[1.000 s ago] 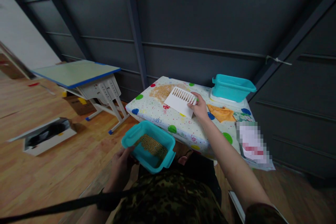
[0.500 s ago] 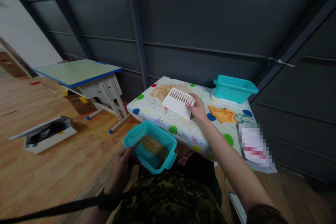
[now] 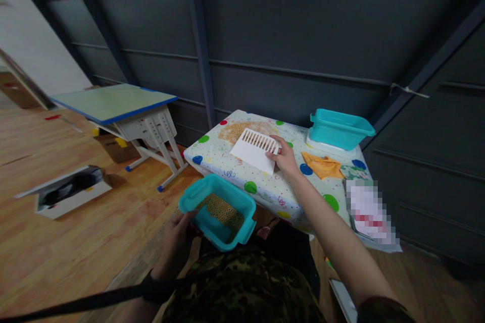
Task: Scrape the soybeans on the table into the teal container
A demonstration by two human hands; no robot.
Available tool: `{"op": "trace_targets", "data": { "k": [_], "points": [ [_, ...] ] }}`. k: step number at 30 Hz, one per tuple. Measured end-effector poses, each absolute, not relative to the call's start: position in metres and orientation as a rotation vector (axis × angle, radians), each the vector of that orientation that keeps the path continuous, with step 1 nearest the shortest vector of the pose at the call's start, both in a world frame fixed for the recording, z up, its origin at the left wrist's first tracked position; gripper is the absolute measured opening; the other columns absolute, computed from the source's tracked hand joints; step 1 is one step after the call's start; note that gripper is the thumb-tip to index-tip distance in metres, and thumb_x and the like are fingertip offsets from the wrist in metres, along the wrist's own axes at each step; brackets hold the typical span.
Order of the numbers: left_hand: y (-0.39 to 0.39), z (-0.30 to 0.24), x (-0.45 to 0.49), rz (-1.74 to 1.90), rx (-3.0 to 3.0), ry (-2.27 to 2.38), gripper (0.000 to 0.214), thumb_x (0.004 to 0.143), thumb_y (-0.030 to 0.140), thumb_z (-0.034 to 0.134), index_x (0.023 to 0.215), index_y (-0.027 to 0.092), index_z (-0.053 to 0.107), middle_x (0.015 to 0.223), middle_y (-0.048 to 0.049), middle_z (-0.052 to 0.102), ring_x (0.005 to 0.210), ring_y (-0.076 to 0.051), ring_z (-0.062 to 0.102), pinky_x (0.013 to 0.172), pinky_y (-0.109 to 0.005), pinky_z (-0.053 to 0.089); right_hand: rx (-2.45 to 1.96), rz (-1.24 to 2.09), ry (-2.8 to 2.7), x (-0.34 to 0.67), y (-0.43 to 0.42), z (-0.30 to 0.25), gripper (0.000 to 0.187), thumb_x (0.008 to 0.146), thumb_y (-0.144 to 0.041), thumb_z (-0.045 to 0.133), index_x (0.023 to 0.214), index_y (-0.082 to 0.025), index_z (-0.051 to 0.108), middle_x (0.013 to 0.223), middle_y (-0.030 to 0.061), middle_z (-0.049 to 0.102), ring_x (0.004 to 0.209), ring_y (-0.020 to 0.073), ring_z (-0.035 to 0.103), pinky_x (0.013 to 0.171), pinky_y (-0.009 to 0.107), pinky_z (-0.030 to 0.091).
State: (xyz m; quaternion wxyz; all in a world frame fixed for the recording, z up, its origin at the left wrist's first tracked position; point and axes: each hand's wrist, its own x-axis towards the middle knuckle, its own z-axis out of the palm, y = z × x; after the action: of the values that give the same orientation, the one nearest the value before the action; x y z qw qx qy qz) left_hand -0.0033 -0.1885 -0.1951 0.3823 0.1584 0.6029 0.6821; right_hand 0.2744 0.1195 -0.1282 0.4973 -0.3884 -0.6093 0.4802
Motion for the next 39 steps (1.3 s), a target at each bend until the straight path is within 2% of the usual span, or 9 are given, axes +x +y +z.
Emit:
{"op": "trace_targets", "data": {
  "k": [8, 13, 15, 21, 26, 32, 35, 39],
  "points": [
    [-0.182, -0.204, -0.006, 1.771, 0.331, 1.497, 0.051, 0.063, 0.058, 0.110, 0.054, 0.029, 0.068, 0.049, 0.0014, 0.059, 0.045, -0.020, 0.059, 0.046, -0.035, 0.055, -0.847, 1.181, -1.532, 0.272, 0.112, -0.124, 0.080, 0.063, -0.036, 0.094, 0.143, -0.035, 0.080, 0.119, 0.0037, 0.086, 0.097, 0.0313, 0.079, 0.086, 0.045, 0.069],
    [-0.177, -0.199, -0.002, 1.749, 0.332, 1.475, 0.055, 0.061, 0.061, 0.109, 0.052, 0.030, 0.064, 0.049, 0.0025, 0.057, 0.045, -0.019, 0.059, 0.048, -0.036, 0.058, -0.888, 1.285, -1.505, 0.270, 0.107, -0.122, 0.086, 0.063, -0.036, 0.097, 0.147, -0.033, 0.080, 0.106, 0.0012, 0.086, 0.089, 0.0300, 0.079, 0.077, 0.040, 0.067],
    [-0.174, -0.195, -0.001, 1.720, 0.342, 1.482, 0.056, 0.061, 0.063, 0.108, 0.053, 0.030, 0.064, 0.050, 0.0019, 0.059, 0.046, -0.019, 0.061, 0.050, -0.036, 0.059, -0.899, 1.306, -1.500, 0.270, 0.105, -0.121, 0.087, 0.063, -0.036, 0.099, 0.148, -0.032, 0.080, 0.107, 0.0017, 0.088, 0.090, 0.0304, 0.081, 0.076, 0.040, 0.067],
    [-0.165, -0.179, 0.001, 1.778, 0.352, 1.495, 0.050, 0.062, 0.061, 0.105, 0.058, 0.029, 0.067, 0.052, 0.0050, 0.058, 0.048, -0.016, 0.059, 0.052, -0.032, 0.059, -0.891, 1.308, -1.511, 0.271, 0.094, -0.116, 0.088, 0.061, -0.037, 0.109, 0.144, -0.032, 0.078, 0.115, 0.0048, 0.090, 0.101, 0.0358, 0.087, 0.081, 0.047, 0.074],
    [-0.158, -0.169, 0.003, 1.789, 0.309, 1.489, 0.050, 0.057, 0.059, 0.104, 0.057, 0.029, 0.064, 0.051, 0.0054, 0.058, 0.046, -0.016, 0.061, 0.051, -0.032, 0.058, -0.896, 1.352, -1.549, 0.268, 0.087, -0.115, 0.093, 0.060, -0.042, 0.114, 0.143, -0.032, 0.074, 0.112, 0.0045, 0.090, 0.098, 0.0347, 0.086, 0.080, 0.046, 0.073],
    [-0.156, -0.163, 0.003, 1.773, 0.301, 1.452, 0.052, 0.054, 0.057, 0.107, 0.060, 0.028, 0.065, 0.052, 0.0055, 0.060, 0.046, -0.015, 0.059, 0.052, -0.031, 0.058, -0.873, 1.353, -1.510, 0.265, 0.085, -0.111, 0.089, 0.058, -0.039, 0.115, 0.136, -0.031, 0.074, 0.118, 0.0071, 0.092, 0.113, 0.0385, 0.088, 0.095, 0.053, 0.076],
    [-0.158, -0.160, 0.003, 1.755, 0.310, 1.455, 0.053, 0.053, 0.058, 0.108, 0.058, 0.028, 0.065, 0.052, 0.0048, 0.060, 0.048, -0.015, 0.059, 0.053, -0.032, 0.058, -0.870, 1.350, -1.534, 0.266, 0.083, -0.109, 0.086, 0.061, -0.036, 0.115, 0.137, -0.031, 0.075, 0.120, 0.0084, 0.091, 0.114, 0.0396, 0.088, 0.094, 0.053, 0.077],
    [-0.159, -0.158, 0.003, 1.746, 0.309, 1.459, 0.050, 0.054, 0.056, 0.106, 0.055, 0.028, 0.065, 0.051, 0.0044, 0.058, 0.047, -0.015, 0.058, 0.053, -0.032, 0.057, -0.840, 1.343, -1.565, 0.266, 0.081, -0.110, 0.091, 0.061, -0.043, 0.117, 0.140, -0.031, 0.074, 0.118, 0.0071, 0.090, 0.111, 0.0381, 0.087, 0.093, 0.053, 0.077]
  ]
}}
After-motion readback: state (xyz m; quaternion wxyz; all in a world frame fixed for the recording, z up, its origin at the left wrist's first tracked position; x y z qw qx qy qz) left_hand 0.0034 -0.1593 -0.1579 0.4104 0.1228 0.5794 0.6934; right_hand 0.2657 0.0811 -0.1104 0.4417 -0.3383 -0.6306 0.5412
